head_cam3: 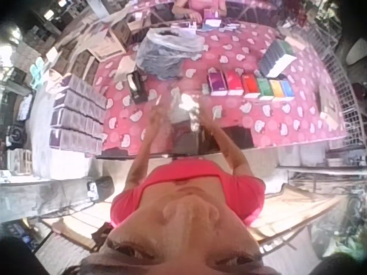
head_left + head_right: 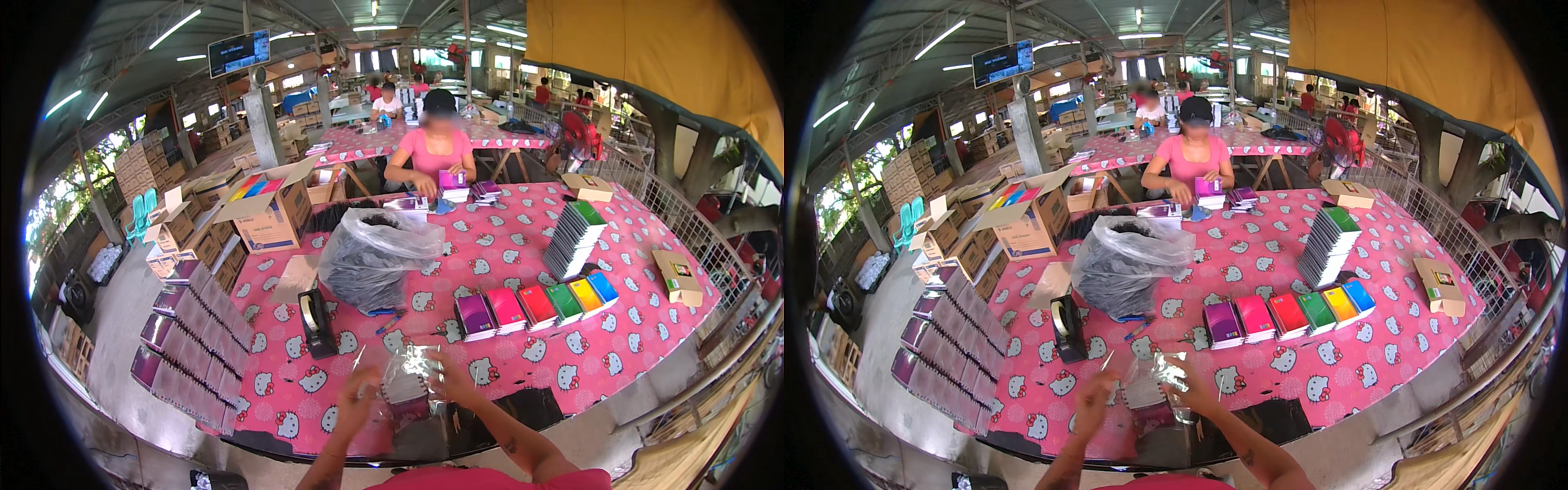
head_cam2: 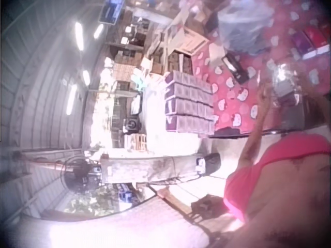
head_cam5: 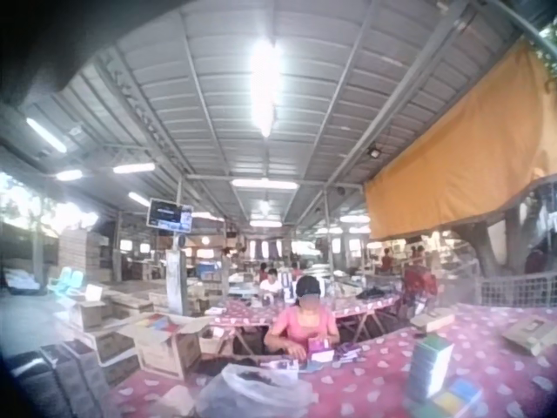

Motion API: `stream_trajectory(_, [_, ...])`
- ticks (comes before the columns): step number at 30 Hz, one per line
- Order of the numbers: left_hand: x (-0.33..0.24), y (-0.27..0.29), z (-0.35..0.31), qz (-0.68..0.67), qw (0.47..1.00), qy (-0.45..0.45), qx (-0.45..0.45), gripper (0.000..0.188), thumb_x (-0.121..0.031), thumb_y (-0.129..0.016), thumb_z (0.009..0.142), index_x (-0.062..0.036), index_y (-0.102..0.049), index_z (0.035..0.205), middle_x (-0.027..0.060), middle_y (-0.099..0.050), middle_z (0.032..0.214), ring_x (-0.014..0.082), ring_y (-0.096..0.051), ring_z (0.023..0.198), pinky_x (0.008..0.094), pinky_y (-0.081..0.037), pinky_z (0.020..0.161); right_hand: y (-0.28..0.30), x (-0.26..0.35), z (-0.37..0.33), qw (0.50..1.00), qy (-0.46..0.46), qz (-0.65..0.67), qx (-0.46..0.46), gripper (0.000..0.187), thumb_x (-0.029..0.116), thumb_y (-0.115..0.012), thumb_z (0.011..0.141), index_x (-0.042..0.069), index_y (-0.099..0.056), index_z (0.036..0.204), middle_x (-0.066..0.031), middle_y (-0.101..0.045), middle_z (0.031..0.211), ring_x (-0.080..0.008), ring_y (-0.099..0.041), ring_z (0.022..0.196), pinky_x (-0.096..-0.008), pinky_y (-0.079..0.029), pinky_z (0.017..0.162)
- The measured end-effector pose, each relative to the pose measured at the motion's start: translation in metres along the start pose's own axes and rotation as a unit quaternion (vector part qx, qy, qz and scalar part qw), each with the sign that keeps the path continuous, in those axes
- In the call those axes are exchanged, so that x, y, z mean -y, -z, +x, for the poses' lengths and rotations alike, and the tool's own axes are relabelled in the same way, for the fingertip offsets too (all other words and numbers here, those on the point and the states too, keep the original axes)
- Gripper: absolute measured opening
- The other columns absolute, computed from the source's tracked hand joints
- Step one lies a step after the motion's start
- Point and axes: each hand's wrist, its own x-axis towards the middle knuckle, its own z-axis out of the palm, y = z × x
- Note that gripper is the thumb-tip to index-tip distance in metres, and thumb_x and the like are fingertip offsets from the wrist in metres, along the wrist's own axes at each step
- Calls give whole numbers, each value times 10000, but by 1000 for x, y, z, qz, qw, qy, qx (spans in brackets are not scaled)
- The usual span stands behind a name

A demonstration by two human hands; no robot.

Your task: The person repeatedly picks up colorful spiral-bound notebooks, places them into clear plastic bags, and seals the bags using a tape dispenser. The person works at a table covered with a pink Hello Kitty tablecloth, handling notebooks one at a time.

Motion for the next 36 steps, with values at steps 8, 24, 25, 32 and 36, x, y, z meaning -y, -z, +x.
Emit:
stream_trajectory(8, [149,124,98,-41,906,376,-191,295,-223,-731,855,-47,-647,1076,34,-586,825,131,-517,667,323,-471,580,-6,78,0,995,-17,-98,-21,251,293,-623,957,65,-690,1040,-49,-685,948,-119,-623,749,-288,-485,725])
stream_trajectory(24, [208,92,62,-186,913,243,-271,163,-129,-682,850,-19,-650,734,64,-648,664,188,-589,519,351,-461,471,-67,104,0,909,82,-390,123,340,328,-668,876,148,-597,1155,-60,-679,1015,-261,-651,958,-441,-399,967])
stream_trajectory(25, [209,105,61,11,941,232,-246,152,-134,-692,839,-15,-650,754,84,-659,684,210,-608,539,367,-477,495,-68,107,0,901,100,-411,100,345,343,-675,867,141,-604,1138,-54,-680,1004,-260,-651,952,-442,-396,970])
stream_trajectory(32, [121,103,43,24,995,89,25,112,-134,-667,908,-55,-674,987,47,-696,908,120,-648,852,287,-501,744,-61,99,-4,848,64,-509,134,410,507,-680,816,134,-673,985,-29,-689,884,-238,-665,902,-516,-326,1032])
stream_trajectory(36, [31,75,45,-76,981,102,145,76,-61,-635,941,-47,-655,1013,-10,-647,932,84,-596,893,249,-470,808,-59,117,2,862,60,-487,128,427,495,-695,803,141,-700,1040,-33,-687,920,-230,-664,885,-561,-261,1063])
